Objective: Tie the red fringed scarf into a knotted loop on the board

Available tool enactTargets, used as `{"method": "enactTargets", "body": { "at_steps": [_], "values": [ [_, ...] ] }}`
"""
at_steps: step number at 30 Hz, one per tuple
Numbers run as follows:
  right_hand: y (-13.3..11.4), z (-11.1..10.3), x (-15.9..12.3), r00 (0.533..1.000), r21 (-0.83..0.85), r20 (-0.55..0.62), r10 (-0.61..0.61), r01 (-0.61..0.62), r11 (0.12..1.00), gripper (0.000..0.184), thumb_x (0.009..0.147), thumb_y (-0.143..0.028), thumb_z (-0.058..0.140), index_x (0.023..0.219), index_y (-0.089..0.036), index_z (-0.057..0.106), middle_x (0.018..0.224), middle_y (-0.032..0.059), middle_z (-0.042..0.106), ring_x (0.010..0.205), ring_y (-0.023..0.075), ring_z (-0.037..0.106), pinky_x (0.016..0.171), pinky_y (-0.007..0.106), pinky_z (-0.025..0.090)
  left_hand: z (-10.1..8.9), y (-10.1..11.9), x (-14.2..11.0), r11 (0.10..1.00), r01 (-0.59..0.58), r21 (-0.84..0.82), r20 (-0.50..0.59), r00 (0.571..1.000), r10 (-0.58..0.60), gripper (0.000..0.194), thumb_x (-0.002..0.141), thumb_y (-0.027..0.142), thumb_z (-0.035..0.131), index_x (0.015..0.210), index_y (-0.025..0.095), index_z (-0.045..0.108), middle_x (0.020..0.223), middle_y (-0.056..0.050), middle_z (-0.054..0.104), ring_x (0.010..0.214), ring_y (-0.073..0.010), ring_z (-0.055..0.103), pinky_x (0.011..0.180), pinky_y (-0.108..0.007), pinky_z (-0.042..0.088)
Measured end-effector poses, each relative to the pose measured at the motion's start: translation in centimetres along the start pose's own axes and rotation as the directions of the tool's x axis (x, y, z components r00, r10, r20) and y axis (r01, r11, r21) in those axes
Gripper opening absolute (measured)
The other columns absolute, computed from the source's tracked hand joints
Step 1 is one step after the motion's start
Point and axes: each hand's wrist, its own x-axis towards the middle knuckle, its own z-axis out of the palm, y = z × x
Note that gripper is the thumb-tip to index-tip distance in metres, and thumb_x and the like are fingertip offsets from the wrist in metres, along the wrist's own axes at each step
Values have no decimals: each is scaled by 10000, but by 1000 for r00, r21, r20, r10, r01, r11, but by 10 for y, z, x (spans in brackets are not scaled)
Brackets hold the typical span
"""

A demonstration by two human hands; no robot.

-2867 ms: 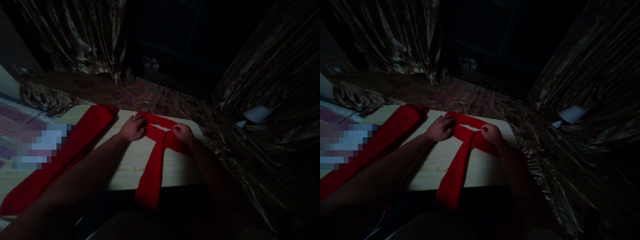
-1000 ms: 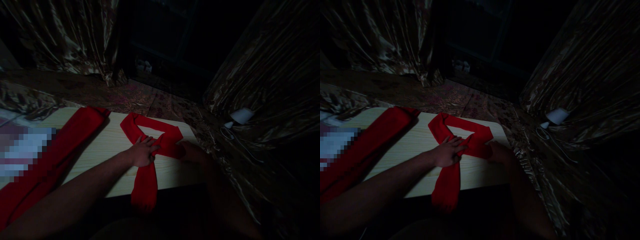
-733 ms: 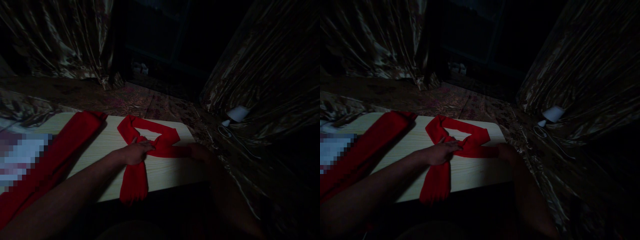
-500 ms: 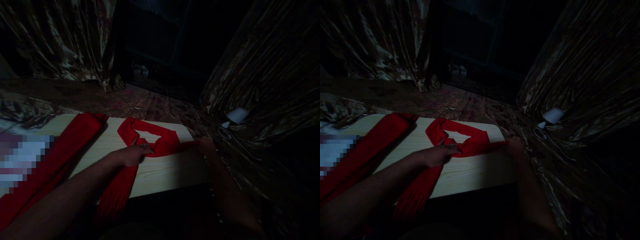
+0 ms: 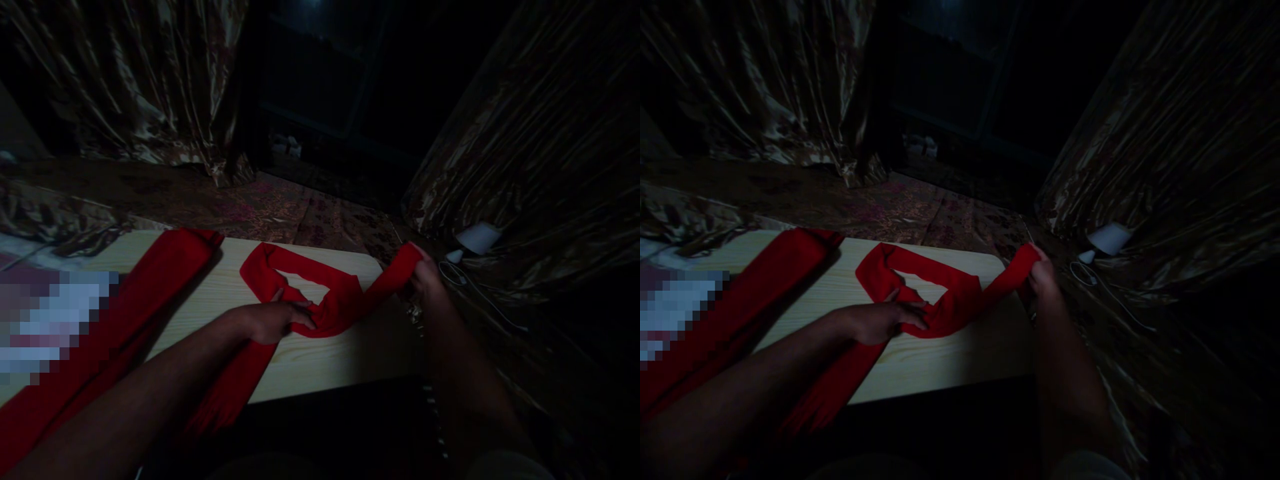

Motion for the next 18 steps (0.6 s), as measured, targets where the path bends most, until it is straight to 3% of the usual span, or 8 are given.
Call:
{"method": "enactTargets", "body": {
  "at_steps": [2, 5, 9, 12, 13, 15, 16, 18],
  "values": [
    [-24, 10, 3, 991, 222, 74, -112, 93, 971, 603, 770, -341, 574, 1361, -225, 601, 1232, 85, 706, 1063, 229, 687, 904, 379, 565, 0, 1, -1, 1000, -3, -12, -2, 1000, 3, 694, 773, -5, 489, 1332, 388, 605, 1529, 38, 512, 1534, -211, 236, 1194, -637, -73],
    [-51, 22, 5, 957, 354, 191, -217, 139, 925, 447, 790, -443, 561, 1096, -159, 721, 1207, 126, 708, 1042, 257, 680, 871, 383, 563, -1, 2, -2, 999, 0, -32, 1, 1000, 0, 682, 766, -3, 484, 1317, 377, 613, 1505, 36, 539, 1531, -214, 245, 1184, -652, -88],
    [-42, 39, 4, 905, 36, 419, -76, 68, 997, 339, 676, -486, 742, 743, -162, 672, 785, 60, 714, 699, 172, 630, 620, 261, 503, -1, 3, -1, 999, 2, -54, -7, 1000, -2, 674, 760, -12, 469, 1295, 368, 621, 1507, 35, 537, 1535, -214, 232, 1171, -662, -116],
    [-13, 44, -4, 733, -358, 649, 206, 54, 932, 374, 583, -467, 829, 617, -165, 613, 560, -21, 582, 520, 103, 494, 479, 210, 379, -1, 2, -1, 997, 14, -75, 1, 1000, -14, 693, 739, -20, 468, 1292, 369, 621, 1509, 34, 533, 1543, -213, 205, 1154, -670, -144],
    [-3, 43, -7, 655, -457, 685, 320, 43, 889, 377, 576, -465, 837, 606, -163, 611, 534, -27, 564, 493, 99, 474, 455, 210, 356, -1, 2, 0, 997, 14, -80, 7, 1000, -13, 699, 731, -23, 467, 1291, 367, 621, 1507, 32, 535, 1544, -214, 203, 1149, -673, -150],
    [12, 39, -14, 575, -538, 691, 438, 4, 843, 352, 588, -438, 835, 615, -163, 616, 521, -29, 561, 468, 96, 464, 433, 210, 343, -1, 3, 0, 997, 11, -79, 12, 1000, -10, 705, 717, -30, 462, 1282, 360, 624, 1509, 32, 534, 1543, -216, 203, 1145, -675, -155],
    [17, 36, -17, 588, -531, 676, 444, -30, 847, 320, 598, -407, 831, 643, -165, 625, 539, -27, 580, 474, 98, 477, 435, 208, 352, -2, 3, 0, 997, 9, -74, 11, 1000, -8, 707, 713, -31, 459, 1278, 359, 625, 1511, 34, 531, 1544, -217, 201, 1145, -676, -154],
    [21, 31, -19, 690, -469, 597, 409, -114, 876, 250, 613, -318, 816, 736, -173, 653, 615, -19, 641, 517, 111, 536, 468, 209, 405, -2, 3, 0, 998, 11, -64, 10, 1000, -10, 705, 710, -29, 458, 1276, 358, 625, 1521, 36, 520, 1546, -222, 193, 1147, -678, -145]
  ]
}}
